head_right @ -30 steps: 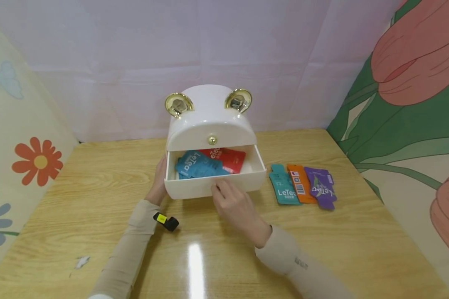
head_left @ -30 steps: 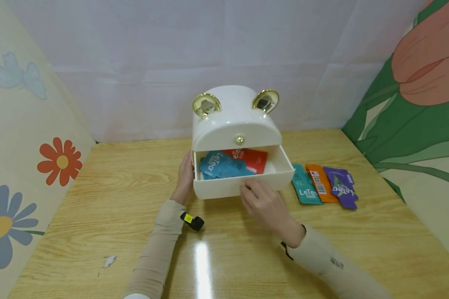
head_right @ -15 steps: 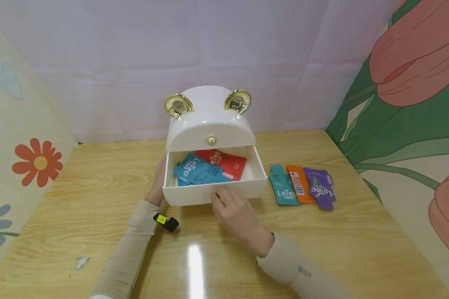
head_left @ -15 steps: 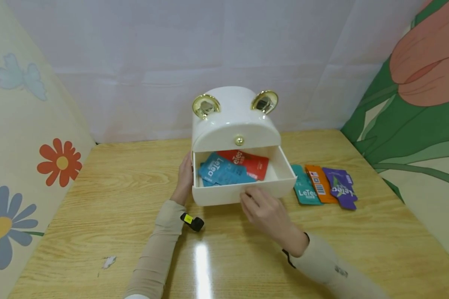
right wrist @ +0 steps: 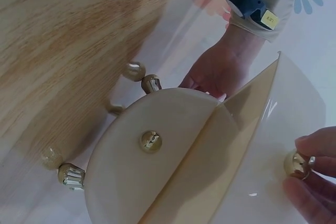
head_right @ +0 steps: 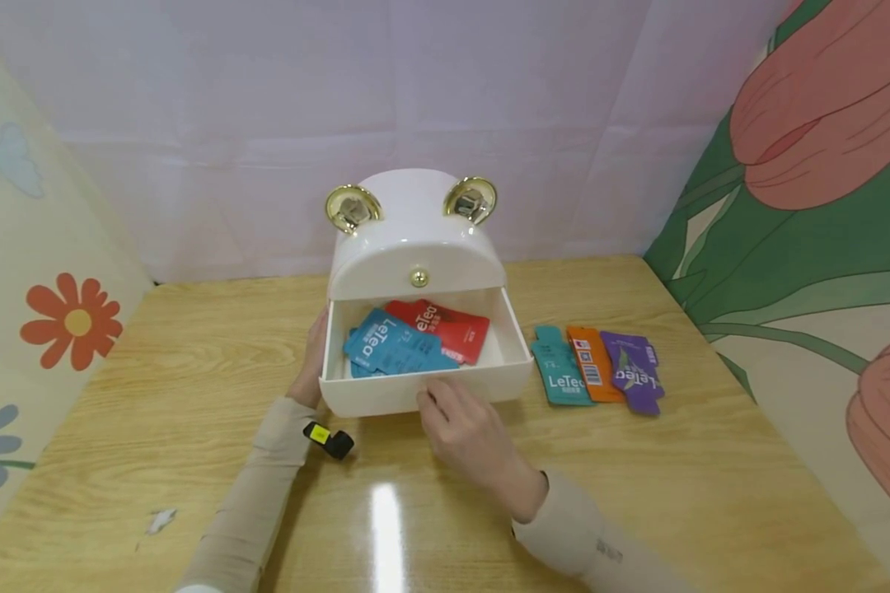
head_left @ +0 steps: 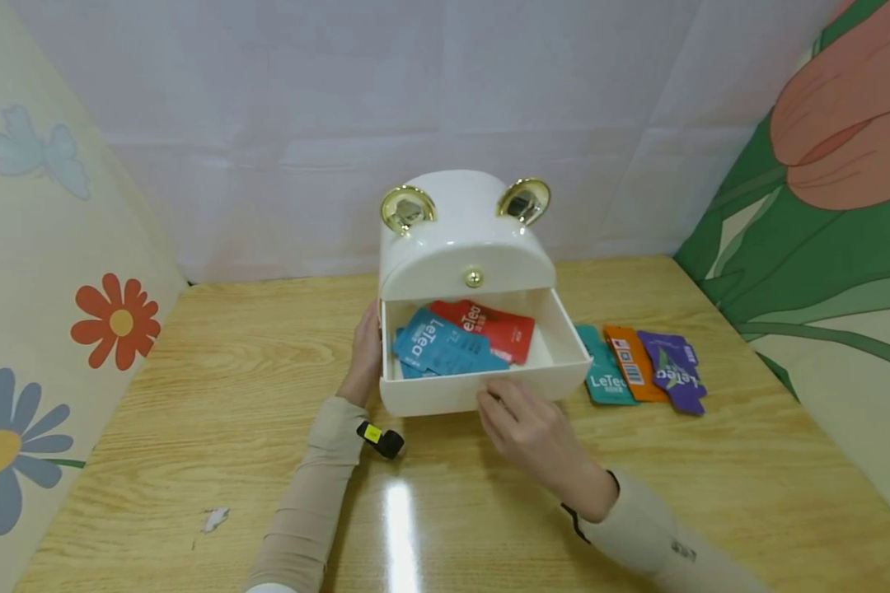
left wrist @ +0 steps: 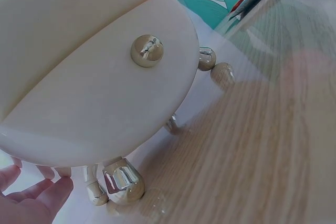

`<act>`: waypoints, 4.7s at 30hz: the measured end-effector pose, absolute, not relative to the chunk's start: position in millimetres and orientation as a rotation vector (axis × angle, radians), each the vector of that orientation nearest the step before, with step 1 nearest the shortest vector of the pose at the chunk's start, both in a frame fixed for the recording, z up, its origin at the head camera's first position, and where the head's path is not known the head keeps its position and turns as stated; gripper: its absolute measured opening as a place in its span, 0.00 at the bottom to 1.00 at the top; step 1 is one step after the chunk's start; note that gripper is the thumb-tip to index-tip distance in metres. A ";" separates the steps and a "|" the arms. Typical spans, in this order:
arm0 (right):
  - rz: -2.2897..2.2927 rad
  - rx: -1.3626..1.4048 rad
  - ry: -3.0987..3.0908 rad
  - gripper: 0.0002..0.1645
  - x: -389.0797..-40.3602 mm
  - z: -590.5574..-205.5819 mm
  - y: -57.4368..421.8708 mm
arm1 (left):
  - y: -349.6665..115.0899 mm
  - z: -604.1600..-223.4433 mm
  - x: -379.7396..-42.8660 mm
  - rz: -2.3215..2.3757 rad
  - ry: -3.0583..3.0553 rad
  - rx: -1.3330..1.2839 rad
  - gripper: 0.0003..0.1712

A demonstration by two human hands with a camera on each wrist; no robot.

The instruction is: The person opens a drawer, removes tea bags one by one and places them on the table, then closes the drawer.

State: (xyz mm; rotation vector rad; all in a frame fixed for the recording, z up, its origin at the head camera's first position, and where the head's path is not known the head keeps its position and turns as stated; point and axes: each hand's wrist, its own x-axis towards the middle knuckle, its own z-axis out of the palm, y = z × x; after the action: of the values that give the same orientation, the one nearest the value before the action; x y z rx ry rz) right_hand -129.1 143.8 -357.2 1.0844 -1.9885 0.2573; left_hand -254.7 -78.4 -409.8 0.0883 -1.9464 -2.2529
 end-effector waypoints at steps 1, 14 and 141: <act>0.254 1.084 -1.988 0.22 -128.4 -357.2 143.8 | -78.5 -409.9 -254.8 -2.253 -1.948 0.085 0.26; 0.275 1.085 -1.999 0.25 -123.0 -356.1 145.6 | -78.9 -409.1 -254.9 -2.234 -1.970 0.045 0.26; 0.590 1.207 -2.451 0.13 -175.4 -266.7 143.8 | -69.8 -406.0 -251.0 -2.136 -2.003 0.082 0.24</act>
State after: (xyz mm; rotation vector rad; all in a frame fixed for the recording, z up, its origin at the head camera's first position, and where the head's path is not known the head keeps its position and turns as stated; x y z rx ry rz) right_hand -175.4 143.8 -266.7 1.2070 -2.4508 0.5903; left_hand -251.0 -69.8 -406.0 0.0819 -2.0025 -2.1363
